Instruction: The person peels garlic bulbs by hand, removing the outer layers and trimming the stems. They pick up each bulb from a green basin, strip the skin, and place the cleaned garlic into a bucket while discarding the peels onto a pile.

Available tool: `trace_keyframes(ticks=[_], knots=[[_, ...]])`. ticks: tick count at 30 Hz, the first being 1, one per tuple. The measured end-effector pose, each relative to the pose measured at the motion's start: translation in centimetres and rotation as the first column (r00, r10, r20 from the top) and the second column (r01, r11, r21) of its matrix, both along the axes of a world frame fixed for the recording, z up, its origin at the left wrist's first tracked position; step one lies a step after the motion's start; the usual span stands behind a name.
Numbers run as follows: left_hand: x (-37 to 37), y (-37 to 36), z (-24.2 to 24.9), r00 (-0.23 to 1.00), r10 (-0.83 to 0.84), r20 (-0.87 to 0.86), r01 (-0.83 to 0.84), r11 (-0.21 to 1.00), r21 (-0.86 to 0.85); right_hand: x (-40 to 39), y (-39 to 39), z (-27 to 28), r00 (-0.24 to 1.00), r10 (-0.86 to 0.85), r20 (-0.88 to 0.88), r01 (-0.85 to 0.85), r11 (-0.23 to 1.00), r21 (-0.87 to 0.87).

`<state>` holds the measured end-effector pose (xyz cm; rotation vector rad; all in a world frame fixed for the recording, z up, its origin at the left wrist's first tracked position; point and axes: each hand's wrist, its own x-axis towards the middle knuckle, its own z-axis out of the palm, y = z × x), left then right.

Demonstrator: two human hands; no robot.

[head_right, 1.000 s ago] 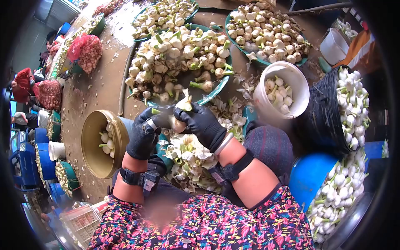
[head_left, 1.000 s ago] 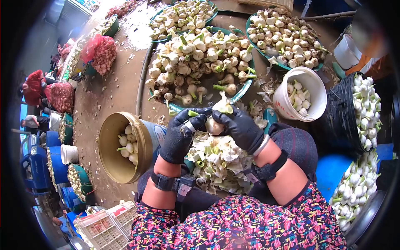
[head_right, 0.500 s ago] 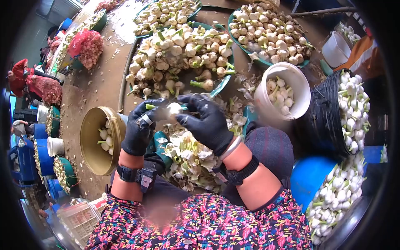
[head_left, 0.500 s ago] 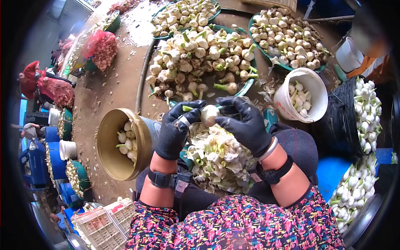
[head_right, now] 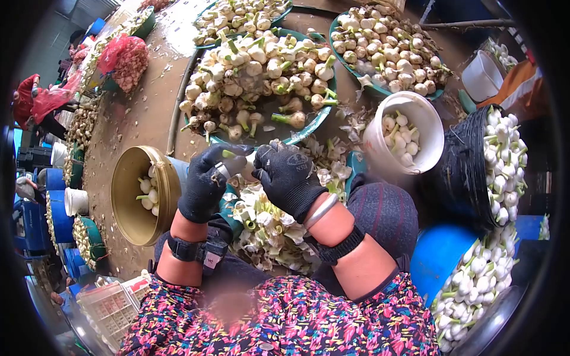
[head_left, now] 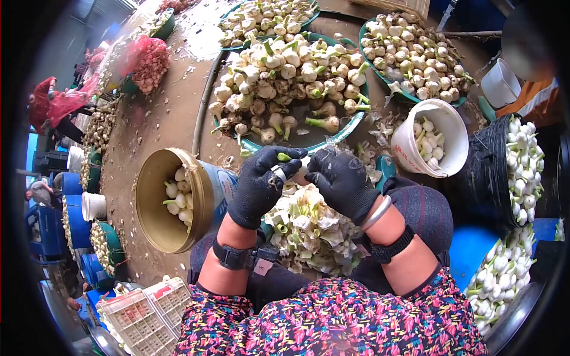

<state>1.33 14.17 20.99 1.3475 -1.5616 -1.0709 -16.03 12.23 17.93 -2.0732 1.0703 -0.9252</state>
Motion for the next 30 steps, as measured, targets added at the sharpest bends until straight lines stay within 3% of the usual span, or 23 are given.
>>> trace_keyframes(ticks=[3,4,5,6,7,8,9,11,12,15,16,17,18,19,21,23,25,27,28,29,30], knots=[[0.1,0.1,-0.3,0.991,0.043,-0.126,-0.035,0.997,0.063,0.3,0.7,0.0,0.990,0.017,-0.142,-0.016,1.000,0.009],[0.6,0.0,-0.8,0.965,0.043,-0.258,-0.025,0.997,0.075,0.3,1.1,0.1,0.983,0.018,-0.184,-0.006,0.998,0.065],[1.0,-0.2,-1.0,0.967,0.047,-0.252,-0.031,0.997,0.066,0.3,1.5,0.2,0.974,0.020,-0.224,0.007,0.993,0.120],[1.5,-0.4,-1.2,0.890,0.126,-0.439,-0.073,0.988,0.134,0.0,1.6,0.2,0.917,0.086,-0.389,0.009,0.971,0.237],[1.8,-0.5,-1.2,0.771,0.206,-0.603,-0.098,0.973,0.208,-0.3,1.7,-0.7,0.882,0.081,-0.464,0.028,0.974,0.223],[1.8,-0.5,-0.5,0.849,0.169,-0.501,-0.146,0.986,0.084,-0.9,1.4,-2.0,0.869,0.034,-0.494,0.083,0.973,0.214],[2.2,-0.6,-0.4,0.851,0.168,-0.498,-0.151,0.986,0.074,-1.2,1.1,-2.4,0.853,-0.011,-0.522,0.137,0.969,0.203],[2.9,-0.6,-0.4,0.753,0.244,-0.612,-0.103,0.961,0.256,-1.7,0.6,-2.0,0.754,0.120,-0.646,0.138,0.932,0.334],[2.8,-0.6,-0.4,0.764,0.298,-0.572,-0.172,0.949,0.265,-1.5,1.1,-2.5,0.749,0.154,-0.645,0.120,0.925,0.360],[7.0,-0.8,0.3,0.890,0.330,-0.314,-0.373,0.924,-0.086,-0.7,2.1,-1.5,0.711,0.464,-0.528,-0.122,0.821,0.557],[10.6,-0.6,1.2,0.906,0.423,-0.025,-0.417,0.879,-0.233,-0.8,2.1,-0.7,0.710,0.498,-0.497,-0.140,0.792,0.594],[13.0,-0.2,2.6,0.826,0.543,0.151,-0.475,0.815,-0.332,-1.1,2.2,-0.3,0.714,0.499,-0.490,-0.136,0.786,0.603],[15.3,0.6,4.0,0.749,0.551,0.368,-0.428,0.826,-0.367,-1.3,2.1,0.0,0.764,0.461,-0.452,-0.140,0.802,0.580],[17.7,1.2,4.5,0.523,0.547,0.654,-0.377,0.836,-0.398,-1.4,2.1,0.0,0.807,0.423,-0.411,-0.145,0.818,0.557],[17.0,0.5,4.8,0.433,0.456,0.778,-0.195,0.890,-0.413,-1.3,1.9,-0.7,0.832,0.389,-0.396,-0.153,0.847,0.510],[12.8,-1.6,3.0,0.649,0.313,0.693,-0.119,0.942,-0.314,-0.8,1.6,-0.7,0.903,0.309,-0.298,-0.162,0.889,0.429],[8.2,-4.5,-0.5,0.907,-0.010,0.421,0.016,1.000,-0.010,-0.6,1.5,-1.0,0.934,0.248,-0.257,-0.146,0.922,0.359],[5.7,-7.4,-6.7,0.856,-0.176,0.485,0.169,0.984,0.060,-0.7,1.0,-0.1,0.961,0.211,-0.181,-0.127,0.912,0.389],[4.4,-8.9,-9.4,0.826,-0.233,0.514,0.126,0.964,0.234,-0.8,1.0,-0.3,0.967,0.163,-0.197,-0.095,0.944,0.317],[3.4,-10.1,-12.3,0.650,-0.254,0.716,0.105,0.963,0.247,-0.9,0.9,-0.2,0.972,0.127,-0.198,-0.065,0.953,0.295],[2.7,-10.5,-14.2,0.725,-0.229,0.650,0.096,0.967,0.234,-1.1,0.6,-0.4,0.971,0.133,-0.197,-0.068,0.950,0.304]])
